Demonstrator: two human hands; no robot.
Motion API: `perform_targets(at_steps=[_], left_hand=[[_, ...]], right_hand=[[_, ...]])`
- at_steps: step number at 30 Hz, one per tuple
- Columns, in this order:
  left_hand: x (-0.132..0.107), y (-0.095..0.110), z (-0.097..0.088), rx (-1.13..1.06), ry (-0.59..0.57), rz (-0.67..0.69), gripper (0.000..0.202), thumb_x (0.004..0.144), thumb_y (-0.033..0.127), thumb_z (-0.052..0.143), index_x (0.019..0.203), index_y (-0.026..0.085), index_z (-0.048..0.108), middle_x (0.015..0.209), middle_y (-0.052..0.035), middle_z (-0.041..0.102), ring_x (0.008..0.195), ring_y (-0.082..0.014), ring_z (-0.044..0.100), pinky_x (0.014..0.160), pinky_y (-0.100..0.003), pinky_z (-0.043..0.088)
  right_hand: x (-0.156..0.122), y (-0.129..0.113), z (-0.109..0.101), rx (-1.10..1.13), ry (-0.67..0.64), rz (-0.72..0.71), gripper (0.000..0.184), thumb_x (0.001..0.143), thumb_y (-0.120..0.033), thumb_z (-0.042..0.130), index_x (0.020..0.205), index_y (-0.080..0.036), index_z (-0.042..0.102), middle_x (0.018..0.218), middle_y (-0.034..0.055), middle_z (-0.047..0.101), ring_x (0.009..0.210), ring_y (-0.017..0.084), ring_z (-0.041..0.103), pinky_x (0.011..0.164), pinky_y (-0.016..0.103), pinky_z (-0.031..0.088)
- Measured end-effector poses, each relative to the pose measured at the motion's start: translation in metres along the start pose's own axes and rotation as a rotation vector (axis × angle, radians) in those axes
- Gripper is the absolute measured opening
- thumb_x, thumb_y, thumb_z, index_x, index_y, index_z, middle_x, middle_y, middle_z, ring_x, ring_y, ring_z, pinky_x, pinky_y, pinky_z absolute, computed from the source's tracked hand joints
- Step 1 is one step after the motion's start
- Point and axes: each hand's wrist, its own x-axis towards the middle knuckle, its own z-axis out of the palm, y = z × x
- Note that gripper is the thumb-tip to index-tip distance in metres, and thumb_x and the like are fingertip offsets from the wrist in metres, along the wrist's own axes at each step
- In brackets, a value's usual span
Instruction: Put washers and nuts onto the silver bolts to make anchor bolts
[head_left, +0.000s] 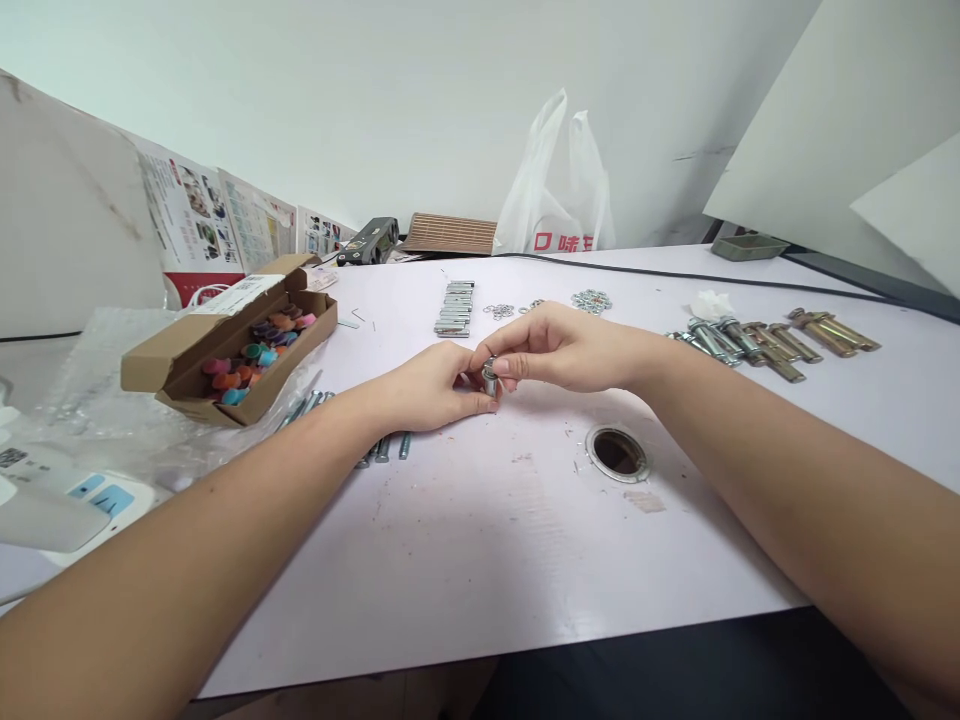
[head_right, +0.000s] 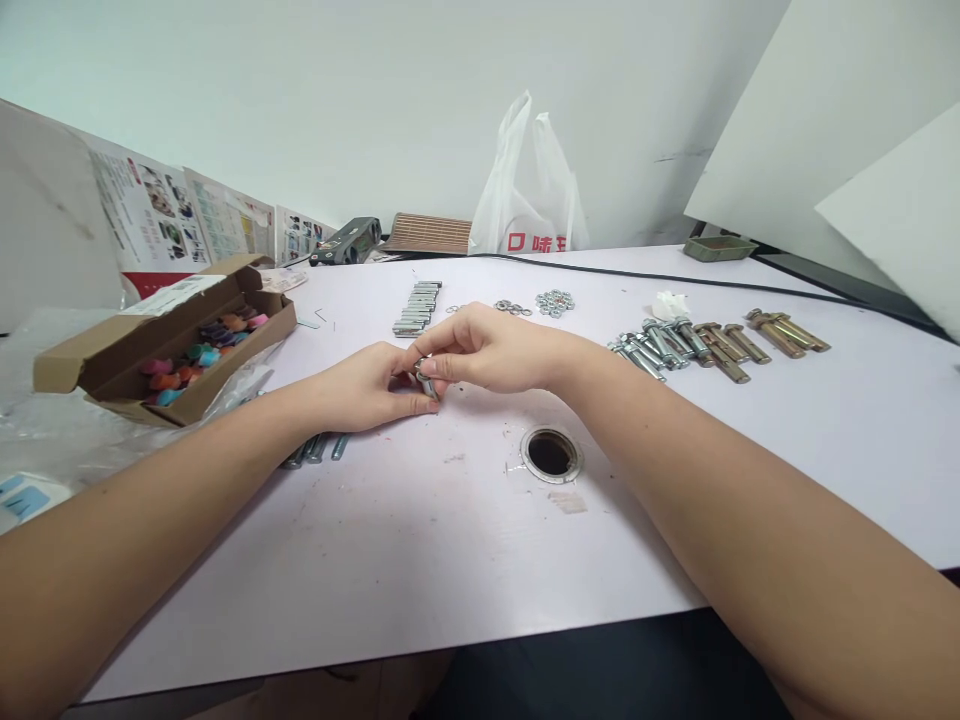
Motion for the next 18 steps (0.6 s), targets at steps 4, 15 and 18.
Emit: perform_targets(at_steps=[4,15,18], left_hand=[[0.001,0.000,0.001,0.014,0.005,-0.012,0.022,0.084,0.037,0.062,0.092,0.019,0.070,0.083,0.0002,0.070,0.074,-0.0155,0.062,0.067,-0.027,0.047],[-0.001,0.002,0.000,0.031,0.013,-0.034,0.024,0.083,0.041,0.063,0.080,0.018,0.067,0.068,0.0015,0.061,0.061,-0.0117,0.050,0.056,-0.026,0.038],[-0.001,0.003,0.000,-0.017,-0.002,-0.022,0.019,0.082,0.035,0.064,0.089,0.018,0.071,0.073,0.0016,0.066,0.066,-0.0125,0.056,0.062,-0.026,0.043]], right_hand=[[0.003,-0.004,0.007,-0.044,0.079,0.057,0.024,0.090,-0.034,0.064,0.107,-0.017,0.070,0.086,0.0039,0.072,0.078,0.015,0.064,0.070,0.028,0.049],[-0.001,-0.003,0.006,-0.300,0.210,-0.003,0.029,0.081,-0.046,0.076,0.088,-0.018,0.073,0.059,-0.0016,0.055,0.057,0.011,0.046,0.054,0.027,0.032],[-0.005,-0.003,0.003,-0.279,0.336,-0.009,0.045,0.078,-0.050,0.078,0.056,-0.017,0.058,0.050,-0.0032,0.041,0.051,0.008,0.034,0.050,0.027,0.025]])
